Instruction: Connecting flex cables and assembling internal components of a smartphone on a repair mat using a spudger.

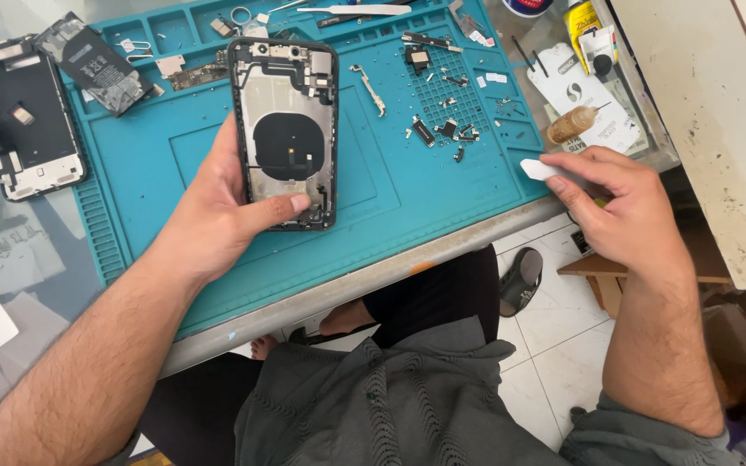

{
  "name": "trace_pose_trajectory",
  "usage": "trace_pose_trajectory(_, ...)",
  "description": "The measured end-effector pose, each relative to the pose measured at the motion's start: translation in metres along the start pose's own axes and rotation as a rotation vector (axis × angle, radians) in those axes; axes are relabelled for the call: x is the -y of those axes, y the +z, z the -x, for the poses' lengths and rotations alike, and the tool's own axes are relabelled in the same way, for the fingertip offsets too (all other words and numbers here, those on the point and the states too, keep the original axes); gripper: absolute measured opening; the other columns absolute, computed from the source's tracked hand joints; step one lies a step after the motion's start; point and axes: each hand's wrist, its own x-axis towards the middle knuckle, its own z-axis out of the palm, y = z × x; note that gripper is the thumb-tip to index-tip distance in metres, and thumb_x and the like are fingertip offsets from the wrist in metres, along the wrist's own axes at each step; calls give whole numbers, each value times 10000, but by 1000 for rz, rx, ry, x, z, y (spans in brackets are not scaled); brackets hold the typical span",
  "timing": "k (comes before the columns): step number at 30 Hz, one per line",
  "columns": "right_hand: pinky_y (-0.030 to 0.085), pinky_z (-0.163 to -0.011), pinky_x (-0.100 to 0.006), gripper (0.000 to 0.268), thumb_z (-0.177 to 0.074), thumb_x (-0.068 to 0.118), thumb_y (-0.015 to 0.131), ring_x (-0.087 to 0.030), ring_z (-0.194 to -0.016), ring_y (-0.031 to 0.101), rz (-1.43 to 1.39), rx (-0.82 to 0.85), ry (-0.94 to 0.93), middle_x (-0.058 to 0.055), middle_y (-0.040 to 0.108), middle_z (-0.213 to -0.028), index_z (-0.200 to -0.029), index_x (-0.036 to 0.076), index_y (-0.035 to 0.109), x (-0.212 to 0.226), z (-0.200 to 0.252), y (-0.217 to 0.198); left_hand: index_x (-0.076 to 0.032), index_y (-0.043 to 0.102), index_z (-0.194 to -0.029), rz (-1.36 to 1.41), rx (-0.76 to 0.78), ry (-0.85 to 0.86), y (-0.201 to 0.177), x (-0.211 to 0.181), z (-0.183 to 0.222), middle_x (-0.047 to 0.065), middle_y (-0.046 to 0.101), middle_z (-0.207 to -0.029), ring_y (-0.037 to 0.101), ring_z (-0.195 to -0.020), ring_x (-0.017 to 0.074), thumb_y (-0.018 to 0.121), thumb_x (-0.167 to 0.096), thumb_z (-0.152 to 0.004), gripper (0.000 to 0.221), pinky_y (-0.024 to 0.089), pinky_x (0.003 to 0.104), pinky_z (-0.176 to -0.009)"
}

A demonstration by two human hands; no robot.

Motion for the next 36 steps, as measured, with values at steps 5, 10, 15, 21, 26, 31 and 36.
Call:
trace_pose_trajectory(5, 385, -717, -255, 273, -1053, 52, 676, -153, -842, 521, -13, -13, -71, -72, 617, -987, -1319, -3, 713, 19, -2, 3, -107, 257, -1544, -14, 8, 3, -2, 1, -1, 118, 582, -1350, 623, -1229, 251, 736, -60, -771, 911, 594, 395, -1031)
trace_pose_trajectory(10, 477, -851, -318, 297, -1018, 4, 699, -227, -955, 603, -37, -11, -201, -135, 661, -1053, -1308, -61, 692, 46, -9, 10, -82, 280, -1550, -17, 61, 34, -1, -5, 0, 86, 598, -1379, 630, -1218, 206, 734, -85, -819, 860, 566, 347, -1031)
trace_pose_trajectory(15, 470, -825, -340, 284, -978, -24, 734, -249, -879, 571, -80, -4, -442, -159, 693, -1050, -1252, -76, 686, 73, -21, 27, -78, 343, -1498, 4, 93, 93, -2, 3, -1, 68, 608, -1307, 633, -1163, 183, 742, -39, -837, 773, 569, 329, -1010)
trace_pose_trajectory(21, 464, -849, -372, 264, -981, -39, 731, -265, -859, 572, -87, 18, -564, -155, 681, -1012, -1241, -60, 685, 101, -32, 47, -88, 306, -1514, 8, 126, 72, -4, 4, -2, 66, 628, -1280, 660, -1122, 184, 735, -29, -847, 795, 582, 327, -966)
trace_pose_trajectory(26, 449, -806, -375, 243, -1005, -64, 727, -283, -828, 523, 25, 30, -684, -146, 633, -966, -1247, -46, 702, 125, -46, 60, -94, 362, -1444, -4, 140, 91, -6, 5, -4, 41, 638, -1130, 654, -972, 145, 736, -27, -837, 716, 582, 291, -856)
trace_pose_trajectory(31, 410, -801, -405, 264, -1033, -38, 711, -286, -822, 509, 183, 55, -818, -124, 609, -928, -1289, 26, 702, 137, -59, 67, -107, 339, -1468, -22, 196, 133, -10, 10, -8, 52, 632, -1234, 643, -1066, 155, 739, -24, -835, 753, 587, 325, -880)
trace_pose_trajectory(36, 444, -772, -390, 245, -998, -24, 748, -288, -787, 483, 273, 66, -834, -111, 597, -922, -1235, 34, 725, 146, -56, 77, -116, 347, -1449, 22, 217, 110, -11, 12, -9, 57, 643, -1187, 651, -1005, 156, 737, -10, -820, 747, 597, 324, -833)
